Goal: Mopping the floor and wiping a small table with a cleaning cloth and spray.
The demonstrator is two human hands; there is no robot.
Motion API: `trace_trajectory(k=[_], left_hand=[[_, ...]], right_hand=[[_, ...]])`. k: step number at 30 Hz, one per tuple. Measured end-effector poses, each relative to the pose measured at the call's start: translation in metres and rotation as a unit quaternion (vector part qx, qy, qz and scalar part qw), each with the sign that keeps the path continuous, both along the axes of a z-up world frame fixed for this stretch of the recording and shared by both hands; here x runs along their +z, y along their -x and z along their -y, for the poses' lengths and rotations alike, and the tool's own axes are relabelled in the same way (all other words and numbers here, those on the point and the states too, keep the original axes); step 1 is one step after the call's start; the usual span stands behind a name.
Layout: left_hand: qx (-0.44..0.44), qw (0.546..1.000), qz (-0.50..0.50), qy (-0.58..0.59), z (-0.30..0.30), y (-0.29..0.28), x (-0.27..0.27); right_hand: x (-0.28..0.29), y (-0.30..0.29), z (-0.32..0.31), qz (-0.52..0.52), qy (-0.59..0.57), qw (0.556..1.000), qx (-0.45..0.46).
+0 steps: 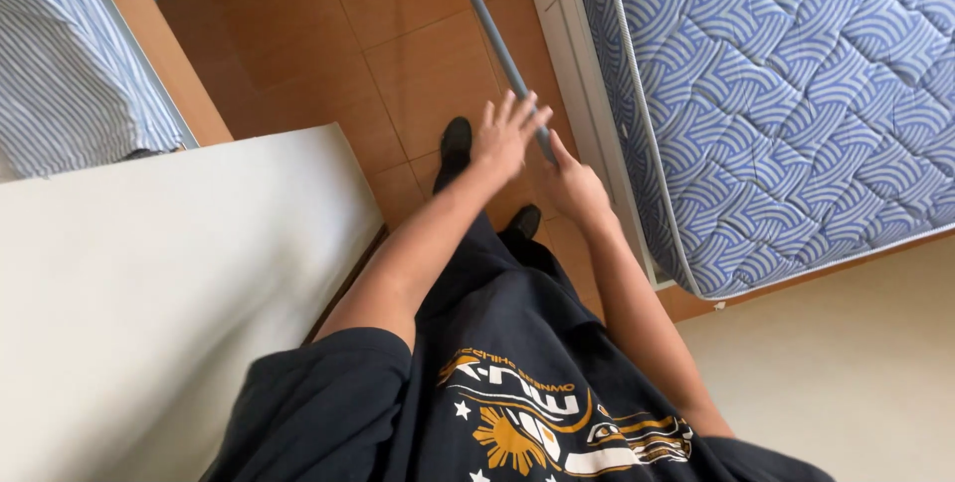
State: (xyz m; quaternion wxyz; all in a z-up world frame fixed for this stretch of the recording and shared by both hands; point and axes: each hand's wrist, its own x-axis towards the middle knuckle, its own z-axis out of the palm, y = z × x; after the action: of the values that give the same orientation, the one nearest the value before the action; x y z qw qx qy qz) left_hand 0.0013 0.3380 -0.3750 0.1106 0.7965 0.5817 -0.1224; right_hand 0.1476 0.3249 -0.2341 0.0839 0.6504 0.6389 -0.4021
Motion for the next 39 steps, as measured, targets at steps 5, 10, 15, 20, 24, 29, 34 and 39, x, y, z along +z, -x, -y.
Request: trace_trajectory(k=[5, 10, 15, 20, 24, 29, 34, 39], left_hand=[[-0.09, 0.967, 0.18, 0.158, 0.084, -0.074, 0.139], [-0.155, 0.923, 0.323, 0.139, 0.142, -0.126, 0.166], [-0.059, 0.933, 0.355, 0.004, 0.113, -0.085, 0.126], [0.105, 0.95, 0.294, 0.018, 0.045, 0.025, 0.04], [0.248, 0.942, 0.226, -0.023, 0.009, 0.085, -0.044], [0.208, 0.95, 0.229, 0.033, 0.035, 0.064, 0.012], [0.127, 0.93, 0.329, 0.106, 0.122, -0.025, 0.113], [0.082, 0.893, 0.421, 0.138, 0.17, -0.062, 0.166]], right_hand=[[0.117, -0.111, 0.088, -0.047, 0.107, 0.992, -0.047], [0.229, -0.149, 0.112, 0.037, 0.274, 0.948, -0.155], [0.178, -0.118, 0.089, -0.019, 0.065, 0.998, -0.012], [0.04, 0.003, 0.027, -0.138, -0.013, 0.99, 0.026], [-0.251, 0.043, 0.014, 0.014, -0.27, 0.859, 0.434], [0.008, 0.057, 0.011, -0.044, 0.009, 0.997, 0.07], [0.112, -0.059, 0.081, -0.042, 0.031, 0.99, 0.133], [0.191, -0.094, 0.121, 0.024, 0.204, 0.978, 0.044]])
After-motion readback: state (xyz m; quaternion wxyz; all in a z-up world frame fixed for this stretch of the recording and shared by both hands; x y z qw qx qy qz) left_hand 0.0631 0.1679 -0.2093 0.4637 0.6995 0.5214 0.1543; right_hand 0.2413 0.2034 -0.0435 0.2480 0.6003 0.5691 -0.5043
